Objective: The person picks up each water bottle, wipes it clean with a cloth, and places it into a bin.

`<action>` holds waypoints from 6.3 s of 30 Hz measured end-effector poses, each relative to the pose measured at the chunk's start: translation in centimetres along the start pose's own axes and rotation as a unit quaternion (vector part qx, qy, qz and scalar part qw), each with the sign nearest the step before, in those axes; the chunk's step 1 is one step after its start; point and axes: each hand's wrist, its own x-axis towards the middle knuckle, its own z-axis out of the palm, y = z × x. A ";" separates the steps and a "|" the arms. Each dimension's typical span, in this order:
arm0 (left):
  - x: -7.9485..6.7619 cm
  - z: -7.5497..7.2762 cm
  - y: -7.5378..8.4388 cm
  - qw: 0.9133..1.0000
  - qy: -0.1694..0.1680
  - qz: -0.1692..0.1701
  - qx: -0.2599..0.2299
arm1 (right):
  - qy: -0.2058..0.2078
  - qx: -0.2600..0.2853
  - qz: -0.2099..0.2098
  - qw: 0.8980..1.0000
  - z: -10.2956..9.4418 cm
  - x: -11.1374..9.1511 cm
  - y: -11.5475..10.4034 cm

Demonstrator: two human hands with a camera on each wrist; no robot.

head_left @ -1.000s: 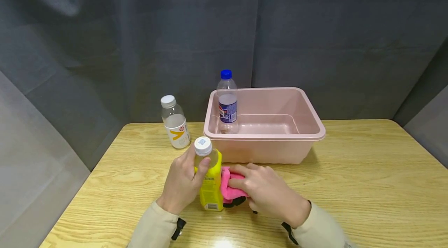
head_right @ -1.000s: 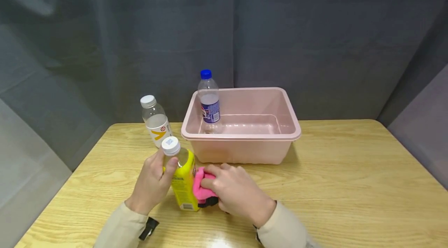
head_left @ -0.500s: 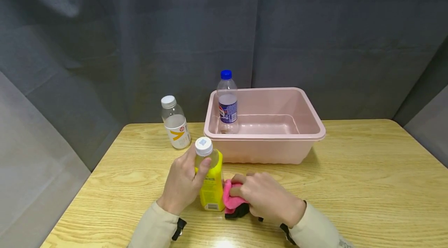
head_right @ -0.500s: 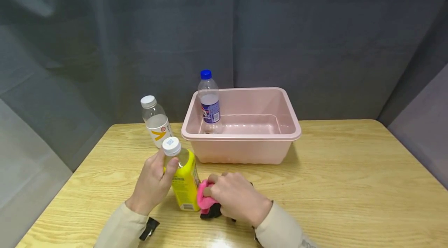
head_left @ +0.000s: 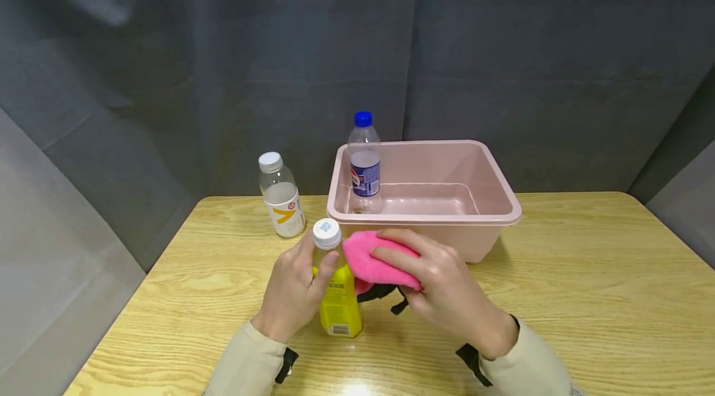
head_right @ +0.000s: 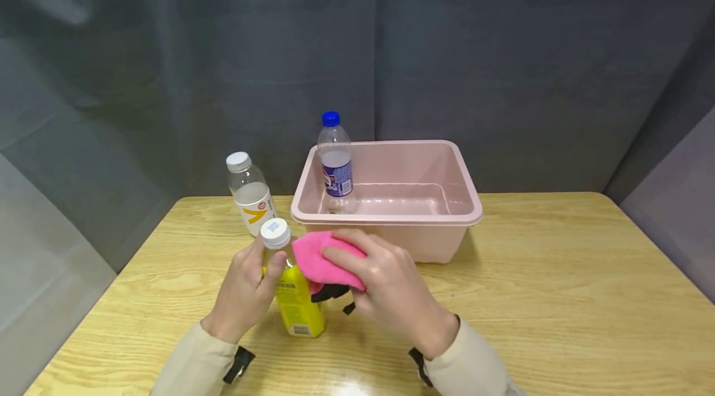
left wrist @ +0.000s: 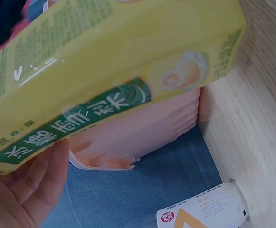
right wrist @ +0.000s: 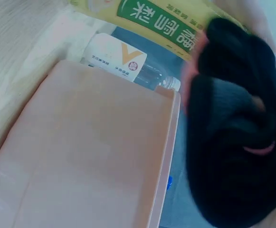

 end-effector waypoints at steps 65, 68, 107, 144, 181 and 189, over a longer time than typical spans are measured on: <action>0.0 0.0 0.1 1.000 0.009 0.000 0.000 | -0.015 -0.001 -0.012 1.000 -0.4 0.0 0.4; 0.1 -0.2 0.1 1.000 0.009 0.000 0.012 | 0.018 -0.002 -0.015 1.000 -0.6 0.1 0.5; 0.9 -2.2 0.1 0.963 -0.114 -0.041 -0.241 | 0.182 0.041 -0.038 0.982 -0.7 0.7 0.7; 0.9 -2.8 -0.2 0.964 -0.161 -0.053 -0.204 | -0.339 -0.086 0.018 0.937 2.7 -2.7 1.3; 1.0 -2.9 0.0 0.963 -0.163 -0.050 -0.207 | 0.069 0.020 0.008 0.997 -1.6 0.5 0.2; 0.9 -2.9 0.0 0.963 -0.164 -0.047 -0.207 | 0.011 -0.034 -0.026 0.999 -1.4 0.1 0.2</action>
